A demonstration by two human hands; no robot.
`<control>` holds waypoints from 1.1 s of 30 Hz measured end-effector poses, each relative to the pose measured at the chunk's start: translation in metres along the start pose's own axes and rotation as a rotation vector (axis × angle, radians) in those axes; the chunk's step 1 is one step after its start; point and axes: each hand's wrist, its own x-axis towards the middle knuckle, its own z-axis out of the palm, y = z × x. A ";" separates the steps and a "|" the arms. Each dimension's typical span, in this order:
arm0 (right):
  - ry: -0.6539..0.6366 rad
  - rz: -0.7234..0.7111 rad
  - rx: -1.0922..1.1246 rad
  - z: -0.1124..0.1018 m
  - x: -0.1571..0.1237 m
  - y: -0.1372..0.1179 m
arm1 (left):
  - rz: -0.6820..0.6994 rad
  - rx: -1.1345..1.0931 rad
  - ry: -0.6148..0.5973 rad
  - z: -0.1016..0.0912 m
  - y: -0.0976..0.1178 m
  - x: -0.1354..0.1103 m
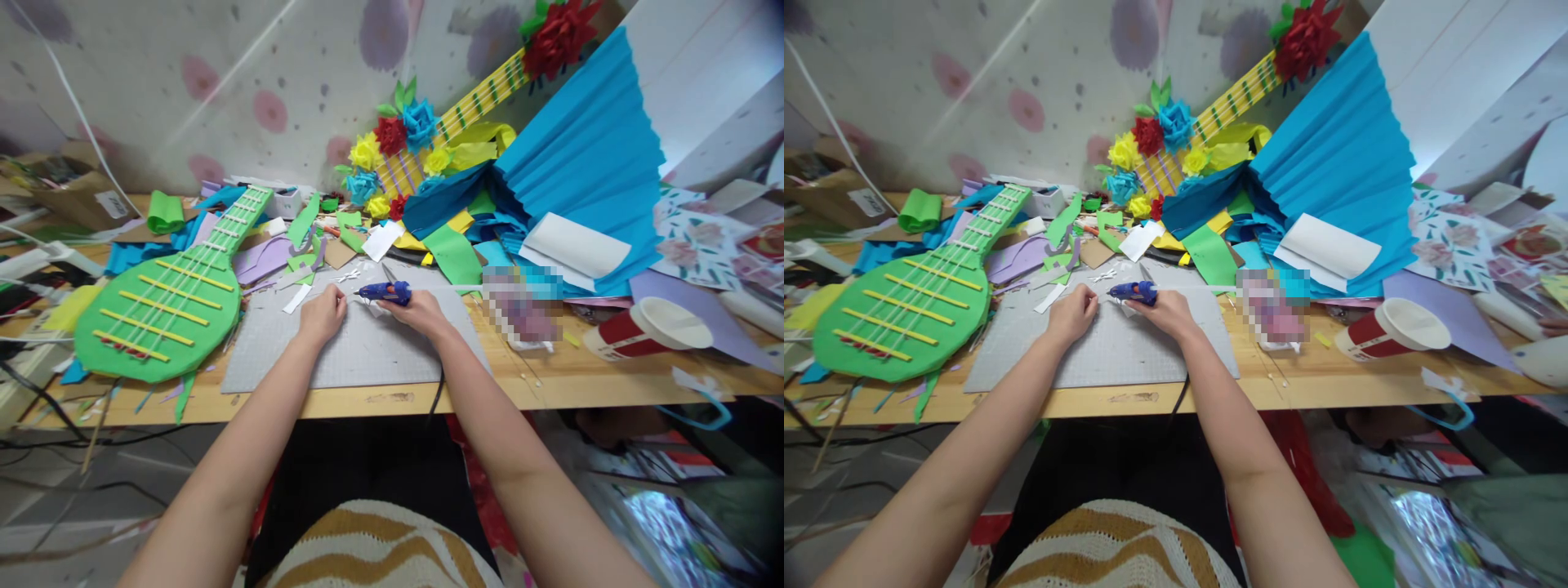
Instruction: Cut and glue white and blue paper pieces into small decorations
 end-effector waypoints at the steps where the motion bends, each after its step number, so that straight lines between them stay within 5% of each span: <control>1: 0.001 -0.001 0.001 0.000 0.000 0.000 | 0.003 -0.005 0.004 0.000 0.000 0.000; 13: 0.015 0.022 0.044 0.000 0.000 0.003 | 0.035 -0.091 0.047 0.003 -0.004 0.001; 18: 0.044 0.045 0.068 -0.001 -0.001 0.006 | 0.044 -0.322 0.077 0.003 -0.010 0.004; 27: 0.390 0.340 0.203 -0.025 0.011 0.051 | -0.072 -0.773 0.179 0.010 -0.022 0.019; 33: 0.243 0.416 0.065 -0.034 0.013 0.066 | -0.091 -0.871 0.216 0.013 -0.025 0.022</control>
